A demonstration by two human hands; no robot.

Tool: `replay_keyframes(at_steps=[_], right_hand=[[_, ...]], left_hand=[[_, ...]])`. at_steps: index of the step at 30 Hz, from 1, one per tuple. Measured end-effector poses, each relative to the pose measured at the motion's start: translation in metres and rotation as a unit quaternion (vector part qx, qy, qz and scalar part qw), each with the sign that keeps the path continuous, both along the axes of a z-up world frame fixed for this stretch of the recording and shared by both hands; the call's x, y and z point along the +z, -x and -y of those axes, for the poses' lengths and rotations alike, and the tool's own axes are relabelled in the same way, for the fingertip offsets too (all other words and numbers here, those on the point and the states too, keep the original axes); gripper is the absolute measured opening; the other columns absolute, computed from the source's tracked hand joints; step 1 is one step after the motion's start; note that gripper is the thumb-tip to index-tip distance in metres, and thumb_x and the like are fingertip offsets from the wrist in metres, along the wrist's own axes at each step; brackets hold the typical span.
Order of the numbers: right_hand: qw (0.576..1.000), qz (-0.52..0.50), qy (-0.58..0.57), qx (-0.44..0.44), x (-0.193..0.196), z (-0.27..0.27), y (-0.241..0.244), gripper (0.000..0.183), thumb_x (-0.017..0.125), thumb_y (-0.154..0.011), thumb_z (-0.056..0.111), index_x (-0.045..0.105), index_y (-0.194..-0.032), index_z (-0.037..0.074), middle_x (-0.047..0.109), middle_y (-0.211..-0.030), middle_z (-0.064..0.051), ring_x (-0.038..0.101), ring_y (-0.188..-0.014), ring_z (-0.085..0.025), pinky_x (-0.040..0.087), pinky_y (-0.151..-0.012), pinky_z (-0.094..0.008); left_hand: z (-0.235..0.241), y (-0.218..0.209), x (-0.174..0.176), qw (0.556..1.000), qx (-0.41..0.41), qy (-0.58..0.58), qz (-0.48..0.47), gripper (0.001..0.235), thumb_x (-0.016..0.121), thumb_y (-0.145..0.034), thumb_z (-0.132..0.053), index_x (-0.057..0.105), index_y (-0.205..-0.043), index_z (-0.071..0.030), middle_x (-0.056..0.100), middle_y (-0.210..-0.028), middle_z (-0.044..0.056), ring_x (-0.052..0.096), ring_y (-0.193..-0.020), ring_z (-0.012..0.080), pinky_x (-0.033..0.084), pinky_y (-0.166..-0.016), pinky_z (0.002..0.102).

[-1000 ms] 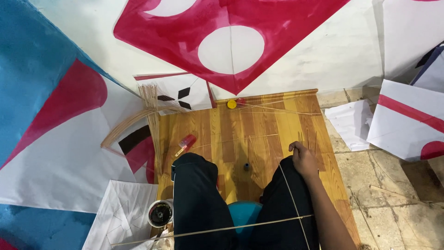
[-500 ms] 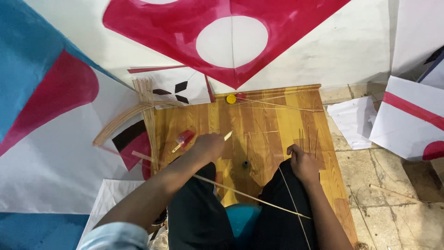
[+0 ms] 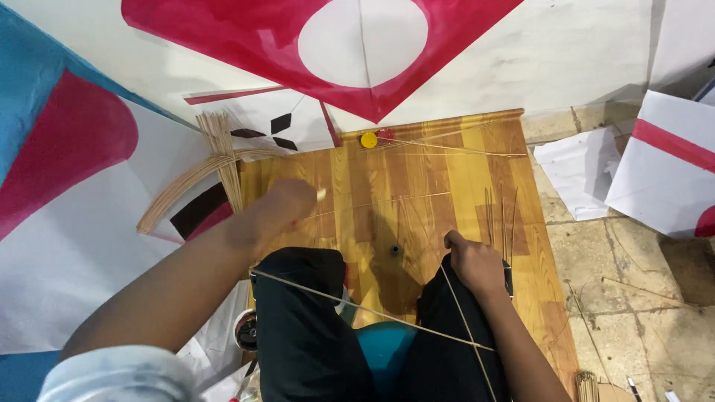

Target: Assembling a kite frame by tying wooden sticks together with string

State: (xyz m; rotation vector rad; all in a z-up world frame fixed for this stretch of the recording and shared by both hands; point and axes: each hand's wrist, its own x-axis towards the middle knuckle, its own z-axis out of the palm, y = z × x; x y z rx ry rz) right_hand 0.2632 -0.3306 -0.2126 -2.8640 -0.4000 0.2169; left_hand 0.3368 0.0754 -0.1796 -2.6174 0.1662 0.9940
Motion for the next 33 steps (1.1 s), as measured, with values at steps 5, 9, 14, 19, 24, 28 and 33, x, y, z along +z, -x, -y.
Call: replay_keyframes(at_steps=[5, 9, 14, 19, 24, 28, 33], right_hand=[[1.0, 0.009, -0.006, 0.021, 0.006, -0.01, 0.003, 0.014, 0.048, -0.1, 0.02, 0.058, -0.094, 0.027, 0.067, -0.061, -0.003, 0.075, -0.066, -0.026, 0.059, -0.065, -0.038], [0.999, 0.01, -0.008, 0.048, 0.001, -0.014, 0.01, 0.014, 0.047, -0.096, 0.02, 0.057, -0.1, 0.029, 0.069, -0.066, -0.004, 0.075, -0.069, -0.029, 0.06, -0.067, -0.042], [0.998, 0.022, -0.025, 0.052, -0.006, -0.014, 0.014, 0.013, 0.046, -0.096, 0.021, 0.056, -0.098, 0.029, 0.07, -0.065, -0.001, 0.075, -0.067, -0.026, 0.06, -0.065, -0.039], [0.998, 0.019, -0.036, 0.056, -0.003, -0.017, 0.019, 0.017, 0.044, -0.095, 0.021, 0.058, -0.097, 0.03, 0.071, -0.065, -0.001, 0.075, -0.067, -0.025, 0.06, -0.064, -0.039], [0.995, 0.047, -0.033, 0.08, -0.003, -0.021, 0.025, 0.015, 0.048, -0.091, 0.022, 0.059, -0.094, 0.032, 0.067, -0.06, 0.001, 0.072, -0.058, -0.025, 0.057, -0.055, -0.039], [0.992, 0.096, -0.059, 0.063, 0.026, -0.035, 0.031, 0.009, 0.057, -0.084, 0.014, 0.06, -0.091, 0.017, 0.064, -0.057, -0.003, 0.059, -0.043, -0.028, 0.045, -0.044, -0.041], [0.994, 0.069, -0.043, 0.071, 0.036, -0.037, 0.031, 0.005, 0.06, -0.087, 0.013, 0.057, -0.087, 0.017, 0.058, -0.052, 0.001, 0.053, -0.037, -0.018, 0.044, -0.041, -0.035]], left_hand=[[-0.011, -0.012, -0.001, 0.996, 0.039, 0.002, 0.081, 0.022, 0.06, -0.094, -0.011, 0.081, -0.09, -0.013, 0.076, -0.087, 0.008, 0.075, -0.094, 0.03, 0.055, -0.079, 0.051], [-0.01, -0.01, -0.068, 0.998, 0.037, -0.012, 0.051, 0.029, 0.051, -0.098, -0.01, 0.079, -0.104, -0.01, 0.077, -0.106, 0.013, 0.073, -0.109, 0.0312, 0.054, -0.088, 0.052], [0.007, 0.01, -0.158, 0.98, 0.16, 0.07, 0.098, 0.032, 0.047, -0.097, -0.01, 0.077, -0.106, -0.004, 0.075, -0.107, 0.016, 0.073, -0.109, 0.0346, 0.059, -0.086, 0.052], [0.012, 0.06, -0.258, 0.946, 0.272, 0.147, 0.094, 0.034, 0.049, -0.099, -0.021, 0.069, -0.122, -0.005, 0.071, -0.119, 0.016, 0.068, -0.12, 0.0321, 0.056, -0.097, 0.048], [0.03, 0.107, -0.314, 0.885, 0.403, 0.231, 0.01, 0.035, 0.063, -0.097, -0.024, 0.072, -0.119, 0.002, 0.072, -0.113, 0.024, 0.071, -0.109, 0.0414, 0.06, -0.085, 0.053], [0.063, 0.116, -0.305, 0.83, 0.497, 0.248, 0.045, 0.024, 0.063, -0.09, -0.015, 0.069, -0.106, 0.002, 0.072, -0.099, 0.019, 0.07, -0.085, 0.0343, 0.057, -0.072, 0.043], [0.084, 0.105, -0.317, 0.799, 0.541, 0.256, 0.057, 0.028, 0.056, -0.097, -0.023, 0.07, -0.105, -0.001, 0.073, -0.098, 0.015, 0.07, -0.083, 0.0295, 0.055, -0.069, 0.043]])
